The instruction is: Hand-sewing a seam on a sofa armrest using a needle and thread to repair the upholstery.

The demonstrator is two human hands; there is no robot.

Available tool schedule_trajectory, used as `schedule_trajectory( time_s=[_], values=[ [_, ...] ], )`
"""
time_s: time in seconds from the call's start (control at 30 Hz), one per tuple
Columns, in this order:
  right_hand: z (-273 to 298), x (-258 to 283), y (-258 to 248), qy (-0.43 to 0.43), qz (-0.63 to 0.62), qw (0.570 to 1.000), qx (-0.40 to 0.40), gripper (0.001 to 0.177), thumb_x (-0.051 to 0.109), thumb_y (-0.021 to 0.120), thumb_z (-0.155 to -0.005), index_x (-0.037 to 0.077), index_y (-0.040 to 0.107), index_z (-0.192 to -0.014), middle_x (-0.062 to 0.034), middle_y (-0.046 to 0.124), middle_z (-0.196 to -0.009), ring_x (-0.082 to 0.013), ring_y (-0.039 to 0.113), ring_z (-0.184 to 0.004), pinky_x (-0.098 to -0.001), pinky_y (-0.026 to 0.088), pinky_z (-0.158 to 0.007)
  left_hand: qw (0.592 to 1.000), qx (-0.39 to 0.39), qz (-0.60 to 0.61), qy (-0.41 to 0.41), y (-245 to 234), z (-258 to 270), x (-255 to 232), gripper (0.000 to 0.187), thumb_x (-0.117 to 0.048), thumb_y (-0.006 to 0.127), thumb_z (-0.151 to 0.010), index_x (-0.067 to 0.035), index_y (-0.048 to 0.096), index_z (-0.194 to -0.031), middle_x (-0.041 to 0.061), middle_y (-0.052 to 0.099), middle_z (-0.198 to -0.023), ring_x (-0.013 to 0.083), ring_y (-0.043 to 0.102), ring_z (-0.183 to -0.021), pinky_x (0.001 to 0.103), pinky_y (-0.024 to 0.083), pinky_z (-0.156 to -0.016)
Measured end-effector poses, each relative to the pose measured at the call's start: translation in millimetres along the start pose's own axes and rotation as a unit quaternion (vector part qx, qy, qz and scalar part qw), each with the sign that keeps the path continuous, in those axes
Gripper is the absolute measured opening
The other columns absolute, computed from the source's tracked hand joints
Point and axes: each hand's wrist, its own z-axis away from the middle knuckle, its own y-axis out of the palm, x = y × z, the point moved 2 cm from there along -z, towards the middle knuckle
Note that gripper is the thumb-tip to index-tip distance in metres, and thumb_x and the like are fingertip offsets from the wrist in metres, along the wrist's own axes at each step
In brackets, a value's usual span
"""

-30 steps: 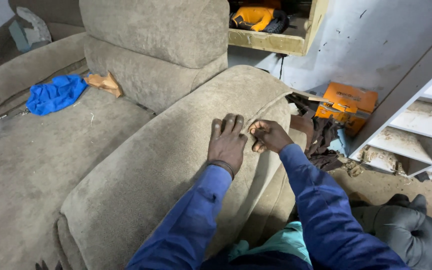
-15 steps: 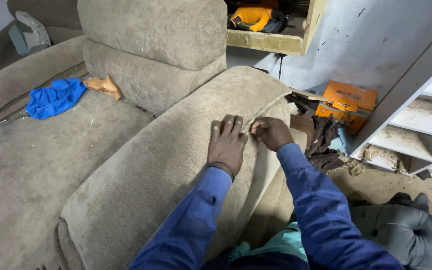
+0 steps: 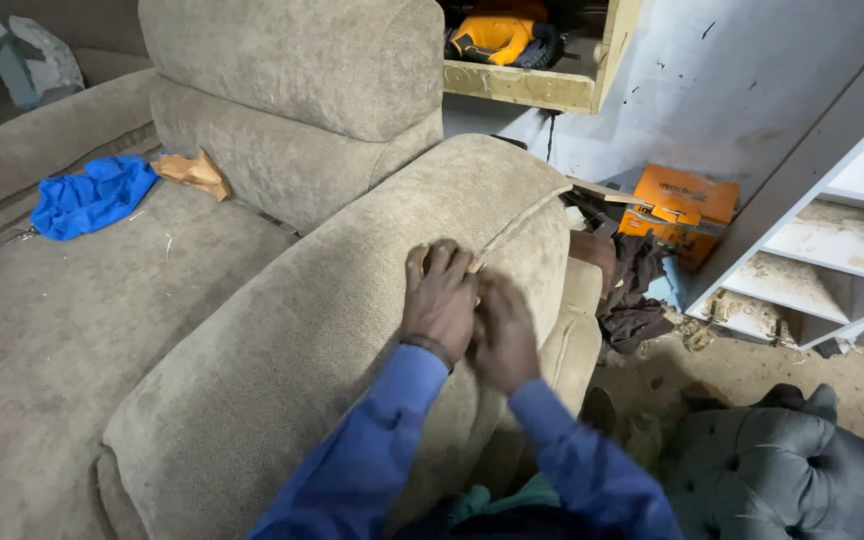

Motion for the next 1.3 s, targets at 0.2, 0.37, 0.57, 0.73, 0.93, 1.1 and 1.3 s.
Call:
schedule_trajectory(
  time_s=[0.2,0.37,0.57,0.73,0.93,1.1,1.3],
  values=[
    [9,31,-19,-0.048,-0.106,0.993,-0.009,0.024,0.000,0.069,-0.107,-0.002,0.076,-0.130,-0.0273,0.075,-0.142,-0.0599,0.058,-0.149,-0.0695,0.047,-0.129,0.998,-0.049,0.040,-0.010,-24,20,-5,0.027,-0.027,0.082,-0.092,-0.004,0.084,-0.104,0.012,0.072,-0.129,0.0345,0.052,-0.149,0.062,0.030,-0.136],
    [19,26,-20,0.003,-0.227,0.973,-0.027,0.015,0.015,0.067,-0.117,0.005,0.075,-0.110,-0.0182,0.081,-0.114,-0.0476,0.077,-0.129,-0.0589,0.062,-0.109,0.964,-0.110,0.231,-0.072,-49,25,7,0.015,-0.024,0.081,-0.099,-0.010,0.079,-0.094,0.006,0.074,-0.112,0.0330,0.067,-0.125,0.050,0.052,-0.114],
    [0,9,-65,0.303,-0.461,0.826,-0.117,0.017,0.028,0.060,-0.125,0.020,0.069,-0.113,0.0033,0.069,-0.090,-0.0038,0.061,-0.068,-0.0173,0.050,-0.062,0.878,-0.050,0.450,-0.154,-9,20,-63,0.056,-0.056,0.046,-0.123,-0.011,0.075,-0.104,0.016,0.078,-0.096,0.0375,0.081,-0.106,0.053,0.054,-0.111],
    [-11,-40,-102,0.310,-0.469,0.817,-0.129,0.010,0.020,0.065,-0.121,0.017,0.072,-0.113,0.0033,0.051,-0.071,-0.0039,0.042,-0.050,-0.0182,0.037,-0.045,0.923,-0.048,0.377,0.063,-25,43,-56,0.033,-0.040,0.078,-0.102,-0.014,0.073,-0.083,0.010,0.077,-0.073,0.0385,0.080,-0.078,0.059,0.056,-0.103],
    [57,-255,-72,0.279,-0.081,0.951,-0.108,0.035,0.039,0.065,-0.133,0.013,0.072,-0.111,-0.0207,0.074,-0.095,-0.0391,0.068,-0.086,-0.0554,0.055,-0.075,0.923,-0.053,0.379,0.034,-44,49,-30,0.043,-0.029,0.087,-0.095,-0.010,0.060,-0.068,0.015,0.065,-0.058,0.0453,0.073,-0.063,0.063,0.057,-0.109],
    [82,-351,-26,0.313,0.235,0.919,-0.037,0.031,0.052,0.075,-0.119,0.022,0.083,-0.117,-0.0185,0.085,-0.106,-0.0505,0.083,-0.109,-0.0643,0.066,-0.098,0.896,-0.089,0.426,-0.086,-36,51,-6,0.049,-0.041,0.091,-0.091,-0.018,0.056,-0.067,0.007,0.056,-0.058,0.0366,0.070,-0.061,0.049,0.062,-0.080],
    [51,-215,-22,0.297,0.089,0.949,-0.065,0.016,0.038,0.066,-0.119,0.042,0.079,-0.128,-0.0071,0.086,-0.114,-0.0430,0.080,-0.120,-0.0552,0.061,-0.112,0.839,-0.096,0.523,-0.115,-29,84,-13,0.045,-0.013,0.080,-0.094,-0.022,0.042,-0.071,-0.012,0.045,-0.064,0.0104,0.043,-0.061,0.028,0.043,-0.063]
  ],
)
